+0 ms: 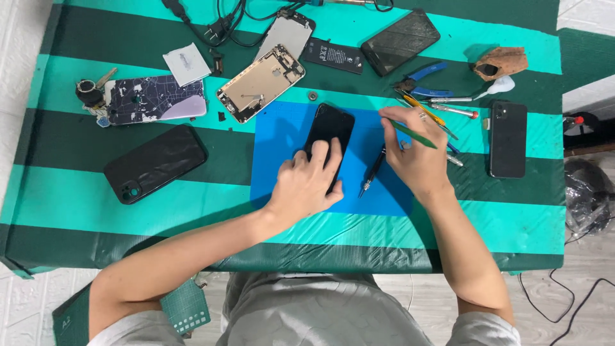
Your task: Disassembling and repairing a mobile phone using precision tools like a spudger, tweezers, and screwdriver.
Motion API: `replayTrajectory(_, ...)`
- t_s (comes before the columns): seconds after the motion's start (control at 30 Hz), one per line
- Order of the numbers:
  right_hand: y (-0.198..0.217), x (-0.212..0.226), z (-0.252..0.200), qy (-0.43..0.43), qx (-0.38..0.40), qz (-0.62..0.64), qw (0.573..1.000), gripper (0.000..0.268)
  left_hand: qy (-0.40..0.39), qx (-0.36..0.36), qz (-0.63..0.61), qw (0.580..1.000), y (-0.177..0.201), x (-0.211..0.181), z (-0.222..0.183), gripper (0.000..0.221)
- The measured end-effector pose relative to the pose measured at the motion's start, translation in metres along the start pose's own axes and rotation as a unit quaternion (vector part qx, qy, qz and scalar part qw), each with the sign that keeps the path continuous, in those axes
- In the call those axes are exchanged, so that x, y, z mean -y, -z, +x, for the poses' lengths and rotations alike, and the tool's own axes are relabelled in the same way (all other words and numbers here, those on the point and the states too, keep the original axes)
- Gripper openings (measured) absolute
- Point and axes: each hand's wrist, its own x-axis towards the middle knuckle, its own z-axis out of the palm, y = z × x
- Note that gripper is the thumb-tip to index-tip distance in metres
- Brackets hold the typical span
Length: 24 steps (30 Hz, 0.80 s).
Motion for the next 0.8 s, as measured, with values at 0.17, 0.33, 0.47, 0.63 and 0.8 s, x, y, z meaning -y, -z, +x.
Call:
replayTrajectory(0.17,0.009,0.003,0.005,-0.006,-0.026,0.002,1.000,0.017,0.044,0.033,-0.013,0.998,-0.007,-0.011,0.022,0.077)
replayTrajectory(0.33,0.007,-0.005,0.000,-0.004,-0.023,0.016,1.000,0.015,0.060,0.057,-0.047,0.995,-0.018,-0.007,0.026,0.084)
replayTrajectory(0.47,0.006,-0.008,0.001,-0.018,0.010,0.111,0.994,0.016,0.056,0.086,-0.244,0.964,-0.011,0.019,0.024,0.091)
replayTrajectory(0.63,0.018,-0.008,-0.007,-0.025,0.115,0.284,0.952,0.014,0.013,0.255,-0.446,0.858,0.007,0.066,0.027,0.084)
replayTrajectory(0.8,0.014,0.004,-0.012,-0.028,0.161,0.380,0.911,0.014,0.065,0.289,-0.541,0.787,0.005,0.079,0.020,0.082)
